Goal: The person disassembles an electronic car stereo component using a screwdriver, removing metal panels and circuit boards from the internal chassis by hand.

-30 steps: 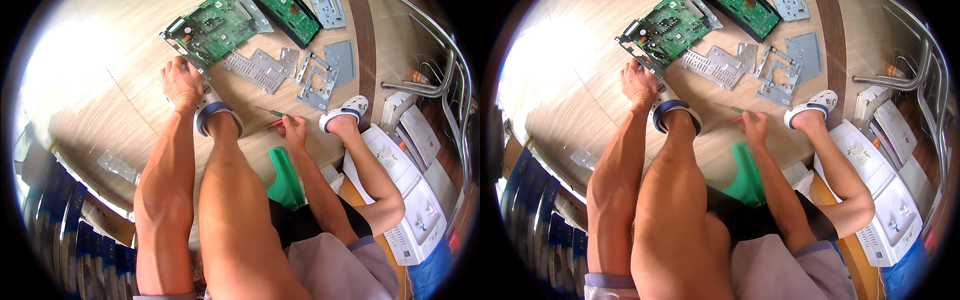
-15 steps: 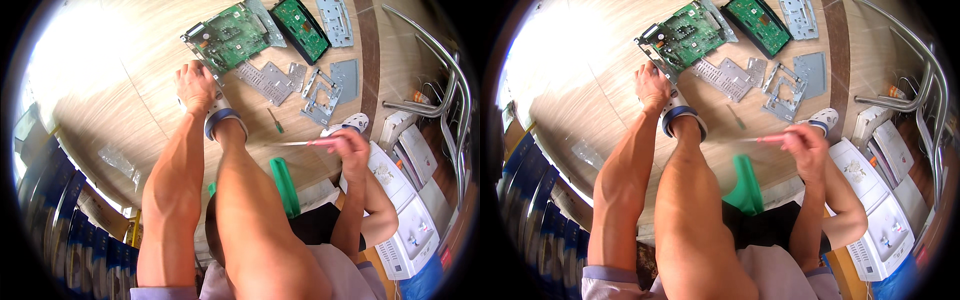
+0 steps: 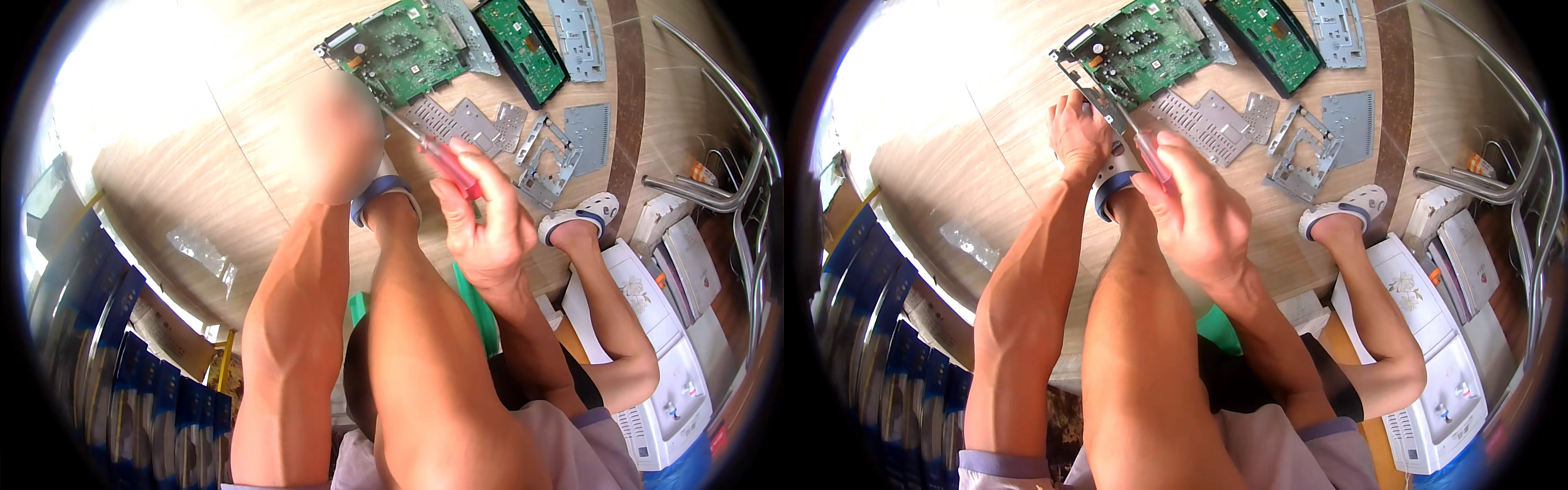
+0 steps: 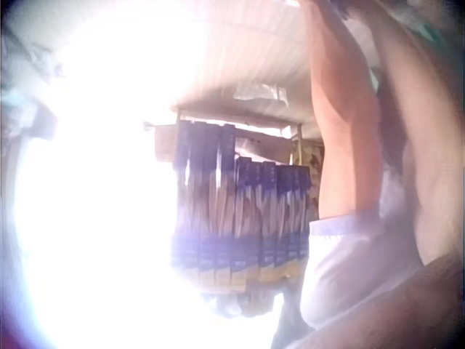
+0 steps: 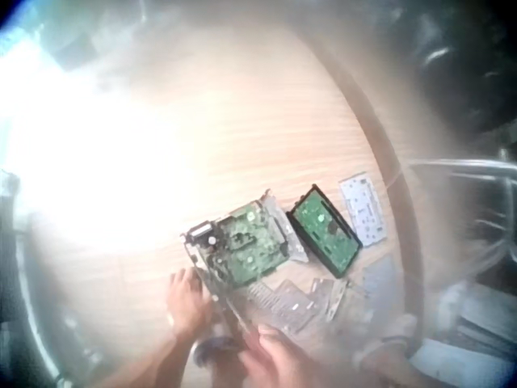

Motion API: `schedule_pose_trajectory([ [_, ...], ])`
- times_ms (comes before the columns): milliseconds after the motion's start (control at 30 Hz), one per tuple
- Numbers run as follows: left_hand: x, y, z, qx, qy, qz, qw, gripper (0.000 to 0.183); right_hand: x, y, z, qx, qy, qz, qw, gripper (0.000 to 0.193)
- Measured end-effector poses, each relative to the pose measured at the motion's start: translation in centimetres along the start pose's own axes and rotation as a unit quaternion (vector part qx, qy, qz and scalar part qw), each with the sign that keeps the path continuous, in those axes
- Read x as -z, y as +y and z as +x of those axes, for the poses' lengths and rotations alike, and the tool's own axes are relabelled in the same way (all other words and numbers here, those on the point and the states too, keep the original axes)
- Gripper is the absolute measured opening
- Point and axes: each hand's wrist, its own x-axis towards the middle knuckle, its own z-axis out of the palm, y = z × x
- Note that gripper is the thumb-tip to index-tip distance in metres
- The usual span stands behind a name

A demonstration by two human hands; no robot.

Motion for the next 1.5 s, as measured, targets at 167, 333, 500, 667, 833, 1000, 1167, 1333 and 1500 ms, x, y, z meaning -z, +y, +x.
schedule_pose_trajectory([
  [167,-1.1,-0.9,0.8,0.038,0.012,-0.024,0.999,0.026,-1.7,1.0,-0.9,0.042,0.011,-0.016,0.999,0.037],
  [333,-1.5,-0.7,0.4,-0.012,0.023,0.012,1.000,0.026,-2.4,0.9,-0.9,0.041,0.004,-0.047,0.998,0.035],
  [500,-1.4,-1.0,0.4,-0.007,0.042,0.013,0.999,0.026,-2.9,0.7,-1.2,0.040,-0.012,-0.047,0.998,0.033],
  [667,-1.5,-1.2,0.3,-0.019,0.055,0.011,0.998,0.025,-3.1,0.6,-1.3,0.044,-0.015,-0.035,0.998,0.032],
  [833,-1.8,-1.3,0.2,-0.032,0.071,0.023,0.997,0.026,-3.0,0.7,-1.4,0.041,-0.023,-0.039,0.998,0.032],
  [1000,-1.4,-1.1,0.2,-0.027,0.060,0.027,0.997,0.025,-3.1,0.7,-1.3,0.041,-0.026,-0.036,0.998,0.031],
  [1167,-1.1,-0.9,0.3,-0.008,0.032,0.009,0.999,0.025,-3.3,0.7,-1.4,0.038,-0.032,-0.043,0.998,0.029],
  [1333,-3.0,-1.2,0.7,0.014,0.116,-0.008,0.993,0.014,-3.5,0.9,-1.4,0.036,-0.033,-0.036,0.998,0.030],
  [1500,-2.6,-0.9,0.7,0.042,0.079,-0.013,0.996,0.018,-3.5,1.0,-1.5,0.032,-0.033,-0.038,0.998,0.030],
])
